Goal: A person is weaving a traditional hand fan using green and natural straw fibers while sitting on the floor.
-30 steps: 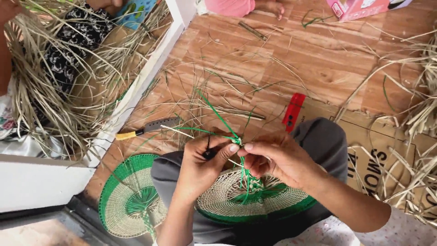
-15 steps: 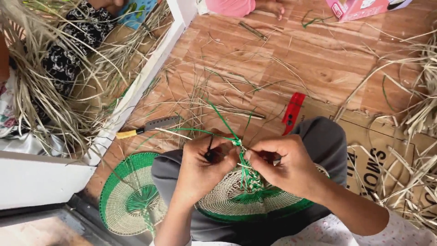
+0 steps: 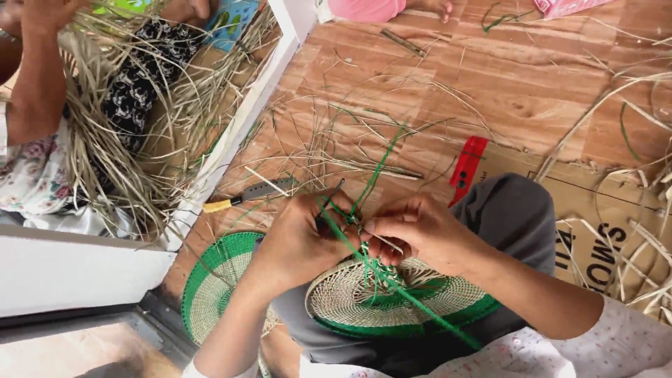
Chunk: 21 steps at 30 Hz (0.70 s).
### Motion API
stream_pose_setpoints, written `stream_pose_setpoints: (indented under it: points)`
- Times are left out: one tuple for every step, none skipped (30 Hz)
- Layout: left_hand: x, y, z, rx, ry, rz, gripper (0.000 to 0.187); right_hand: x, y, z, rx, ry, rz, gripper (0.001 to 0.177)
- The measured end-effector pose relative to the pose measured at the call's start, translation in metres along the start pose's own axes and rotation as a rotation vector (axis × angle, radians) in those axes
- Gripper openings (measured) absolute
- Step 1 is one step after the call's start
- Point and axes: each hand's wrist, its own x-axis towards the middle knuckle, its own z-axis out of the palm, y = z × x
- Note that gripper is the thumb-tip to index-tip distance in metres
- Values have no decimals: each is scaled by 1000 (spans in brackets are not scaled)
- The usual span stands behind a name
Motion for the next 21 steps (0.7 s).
stream_pose_setpoints:
  points:
    - [1,-7,2,4,-4,0,10,0,1,-1,6,1,-2,13]
    - [2,-15,4,8,-3,-19,8,1,2,-2,22,13,3,12]
    - [3,-23,6,11,-1,-38,7,2,3,-3,38,26,9,11]
    - [3,-22,7,15,-4,-38,7,4,7,-7,42,26,8,11]
    - [4,-22,9,19,24,4,8,7,11,-11,64,4,-39,11]
    - [4,-23,12,21,51,47,9,9,15,-16,84,-16,-85,11]
    - [4,-23,13,22,49,46,9,9,17,-19,87,-15,-85,11]
    - [4,-24,14,35,58,43,11,9,18,-22,62,-14,-135,10]
    - [5,-24,15,48,67,40,13,8,18,-26,37,-12,-184,8]
    - [6,-35,19,47,62,41,13,5,14,-24,39,-7,-184,8]
    - [7,-46,24,-22,39,4,11,2,10,-21,13,-5,-245,8]
    - [8,-56,28,-90,16,-34,10,-1,6,-19,-12,-3,-305,8]
    - [8,-51,28,-90,11,-34,10,-2,6,-19,-10,2,-306,8]
    - [9,-45,26,-84,14,-33,9,-3,5,-18,-11,-1,-335,8]
    - [9,-39,25,-78,17,-32,8,-3,4,-17,-12,-3,-365,8]
    - [9,-36,21,-76,17,-33,8,-3,3,-16,-10,-5,-365,8]
    - [10,-33,17,-67,15,-25,8,-2,2,-15,-1,19,-361,8]
    - [10,-29,14,-60,13,-18,9,-3,2,-14,6,43,-355,9]
    - [9,-34,15,-59,13,-20,9,-2,2,-14,8,42,-354,9]
    - [8,-39,18,-71,11,-23,10,-2,3,-15,-3,55,-373,9]
    - [7,-44,20,-82,10,-25,11,-2,3,-16,-15,68,-393,9]
